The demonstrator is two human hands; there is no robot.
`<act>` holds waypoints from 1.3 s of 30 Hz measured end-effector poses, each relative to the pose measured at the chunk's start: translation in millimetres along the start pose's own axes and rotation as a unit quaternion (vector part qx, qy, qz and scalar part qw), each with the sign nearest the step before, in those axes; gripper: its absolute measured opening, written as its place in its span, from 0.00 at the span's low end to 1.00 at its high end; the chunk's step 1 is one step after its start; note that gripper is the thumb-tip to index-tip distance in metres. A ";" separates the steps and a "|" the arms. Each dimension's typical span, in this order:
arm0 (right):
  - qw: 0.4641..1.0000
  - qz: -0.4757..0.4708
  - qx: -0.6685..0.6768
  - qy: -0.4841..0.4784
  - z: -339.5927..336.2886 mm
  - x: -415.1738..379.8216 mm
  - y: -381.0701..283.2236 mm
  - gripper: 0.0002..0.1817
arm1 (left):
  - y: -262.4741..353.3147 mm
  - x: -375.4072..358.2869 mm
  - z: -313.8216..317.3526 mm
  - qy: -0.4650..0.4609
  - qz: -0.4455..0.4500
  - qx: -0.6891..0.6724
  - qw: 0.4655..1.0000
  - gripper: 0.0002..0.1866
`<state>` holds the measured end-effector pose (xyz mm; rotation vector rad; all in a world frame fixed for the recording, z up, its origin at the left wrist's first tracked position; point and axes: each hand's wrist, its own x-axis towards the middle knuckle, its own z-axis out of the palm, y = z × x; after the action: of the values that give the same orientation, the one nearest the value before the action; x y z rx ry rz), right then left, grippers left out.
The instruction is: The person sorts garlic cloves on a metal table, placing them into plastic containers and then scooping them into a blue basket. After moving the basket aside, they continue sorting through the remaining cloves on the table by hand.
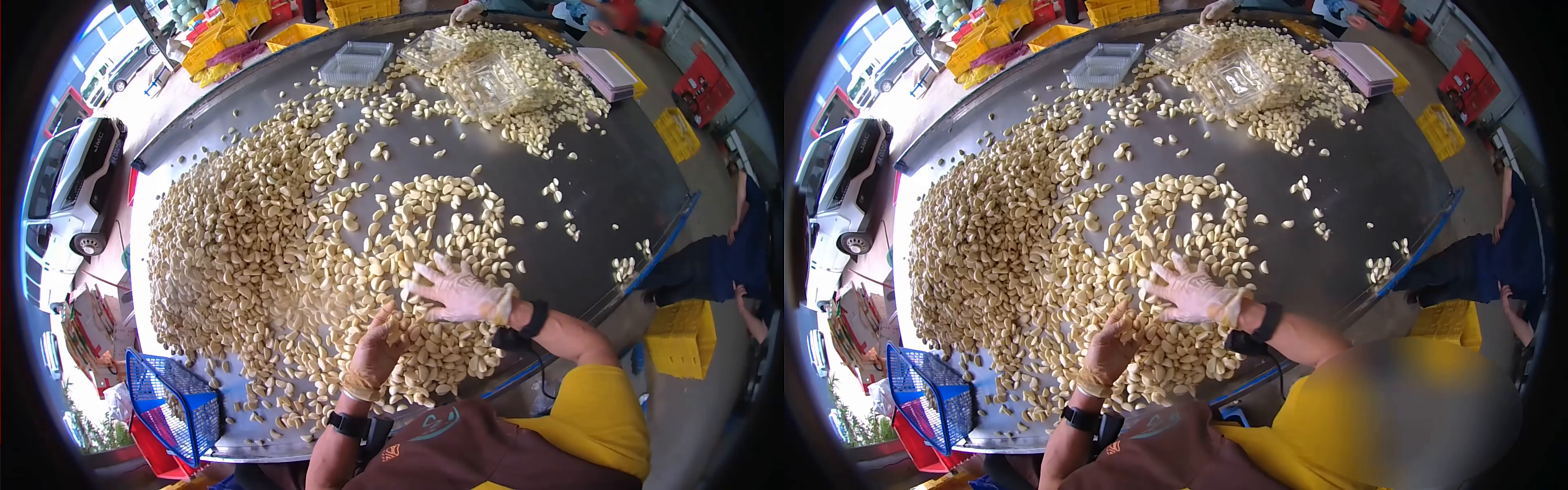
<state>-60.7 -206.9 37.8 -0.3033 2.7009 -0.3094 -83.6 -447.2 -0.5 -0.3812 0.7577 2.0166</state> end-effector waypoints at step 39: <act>0.847 0.404 -0.254 0.236 -29.1 243.9 197.7 0.12 | -4.6 -4.5 4.3 0.019 -0.027 -0.081 0.996 0.19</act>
<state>-323.8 -75.9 -76.5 0.8826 3.0267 0.6683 -77.2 -445.7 3.5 -0.5305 0.6017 2.0304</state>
